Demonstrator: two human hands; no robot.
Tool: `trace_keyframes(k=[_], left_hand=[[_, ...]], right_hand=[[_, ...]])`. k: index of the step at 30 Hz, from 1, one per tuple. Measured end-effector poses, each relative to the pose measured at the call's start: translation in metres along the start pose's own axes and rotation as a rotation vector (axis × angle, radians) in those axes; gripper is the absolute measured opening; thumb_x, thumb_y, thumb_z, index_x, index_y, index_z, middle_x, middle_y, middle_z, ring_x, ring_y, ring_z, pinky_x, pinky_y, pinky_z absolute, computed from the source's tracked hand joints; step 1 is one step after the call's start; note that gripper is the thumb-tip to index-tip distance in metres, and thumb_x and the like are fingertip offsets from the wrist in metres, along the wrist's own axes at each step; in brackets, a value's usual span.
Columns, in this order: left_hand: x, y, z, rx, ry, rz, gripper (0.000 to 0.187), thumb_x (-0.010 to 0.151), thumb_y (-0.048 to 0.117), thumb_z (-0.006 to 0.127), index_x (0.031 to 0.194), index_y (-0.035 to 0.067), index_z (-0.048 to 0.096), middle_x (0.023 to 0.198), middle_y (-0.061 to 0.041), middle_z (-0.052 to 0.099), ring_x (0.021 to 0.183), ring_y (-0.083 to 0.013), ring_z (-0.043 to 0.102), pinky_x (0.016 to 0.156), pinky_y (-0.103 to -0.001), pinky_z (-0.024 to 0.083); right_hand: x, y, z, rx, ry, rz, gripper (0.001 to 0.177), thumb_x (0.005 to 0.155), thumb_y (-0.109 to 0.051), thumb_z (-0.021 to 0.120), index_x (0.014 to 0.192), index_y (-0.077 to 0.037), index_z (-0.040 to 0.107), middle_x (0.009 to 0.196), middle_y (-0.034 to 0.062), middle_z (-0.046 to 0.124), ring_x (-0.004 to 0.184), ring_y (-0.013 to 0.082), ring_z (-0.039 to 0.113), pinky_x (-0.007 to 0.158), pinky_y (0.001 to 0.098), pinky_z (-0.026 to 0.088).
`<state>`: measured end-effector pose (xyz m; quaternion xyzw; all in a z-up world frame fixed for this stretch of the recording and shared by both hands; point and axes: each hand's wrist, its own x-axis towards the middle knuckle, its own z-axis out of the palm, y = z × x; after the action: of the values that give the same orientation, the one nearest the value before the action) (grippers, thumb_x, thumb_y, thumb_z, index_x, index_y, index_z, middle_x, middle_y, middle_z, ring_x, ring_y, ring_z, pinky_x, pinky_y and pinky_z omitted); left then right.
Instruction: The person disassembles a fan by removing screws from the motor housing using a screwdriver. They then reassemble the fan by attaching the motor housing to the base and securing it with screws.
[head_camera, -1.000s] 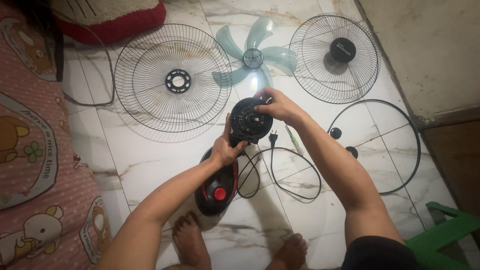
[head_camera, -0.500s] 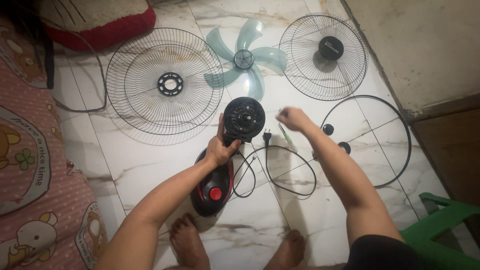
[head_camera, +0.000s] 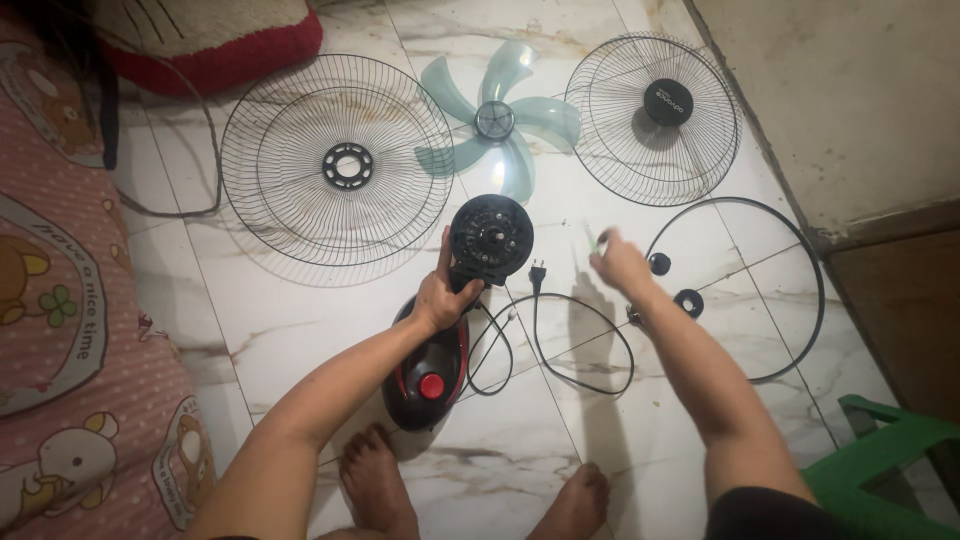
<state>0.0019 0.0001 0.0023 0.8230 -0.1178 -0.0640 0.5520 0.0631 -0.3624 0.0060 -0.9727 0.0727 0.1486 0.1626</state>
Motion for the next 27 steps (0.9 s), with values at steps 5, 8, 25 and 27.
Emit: trace_keyframes(k=[5, 8, 25, 27], left_hand=[[0.001, -0.001, 0.001, 0.001, 0.008, 0.021, 0.115, 0.087, 0.059, 0.062, 0.163, 0.009, -0.008, 0.116, -0.021, 0.074, 0.108, -0.0432, 0.071, 0.097, -0.044, 0.055], [0.001, 0.0, 0.0, 0.008, 0.005, 0.01, 0.115, 0.087, 0.059, 0.062, 0.163, 0.009, -0.008, 0.114, -0.02, 0.075, 0.106, -0.0424, 0.072, 0.095, -0.043, 0.055], [-0.001, -0.01, 0.001, -0.014, 0.026, 0.061, 0.112, 0.091, 0.058, 0.061, 0.164, 0.006, -0.006, 0.118, -0.022, 0.074, 0.109, -0.0431, 0.071, 0.096, -0.043, 0.056], [-0.002, -0.011, 0.001, -0.027, 0.023, 0.08, 0.111, 0.092, 0.058, 0.06, 0.164, 0.006, -0.007, 0.119, -0.021, 0.074, 0.111, -0.0427, 0.071, 0.097, -0.042, 0.055]], right_hand=[[-0.009, -0.03, -0.068, 0.529, 0.104, -0.041, 0.024, 0.09, -0.019, 0.067, 0.111, -0.007, 0.066, 0.089, 0.0171, 0.072, 0.079, 0.0241, 0.068, 0.072, 0.0353, 0.051], [-0.021, -0.046, -0.098, 0.866, 0.018, -0.119, 0.023, 0.089, -0.011, 0.069, 0.112, -0.008, 0.068, 0.092, 0.0103, 0.067, 0.077, 0.0136, 0.06, 0.067, 0.0276, 0.049], [-0.033, -0.125, -0.068, 1.516, -0.12, -0.378, 0.022, 0.106, -0.02, 0.058, 0.123, -0.006, 0.056, 0.113, 0.0043, 0.059, 0.105, 0.0142, 0.062, 0.1, 0.0449, 0.057], [-0.034, -0.134, -0.06, 1.457, -0.067, -0.44, 0.022, 0.105, -0.018, 0.059, 0.122, -0.004, 0.057, 0.114, 0.0032, 0.06, 0.104, 0.0132, 0.063, 0.099, 0.0413, 0.057]])
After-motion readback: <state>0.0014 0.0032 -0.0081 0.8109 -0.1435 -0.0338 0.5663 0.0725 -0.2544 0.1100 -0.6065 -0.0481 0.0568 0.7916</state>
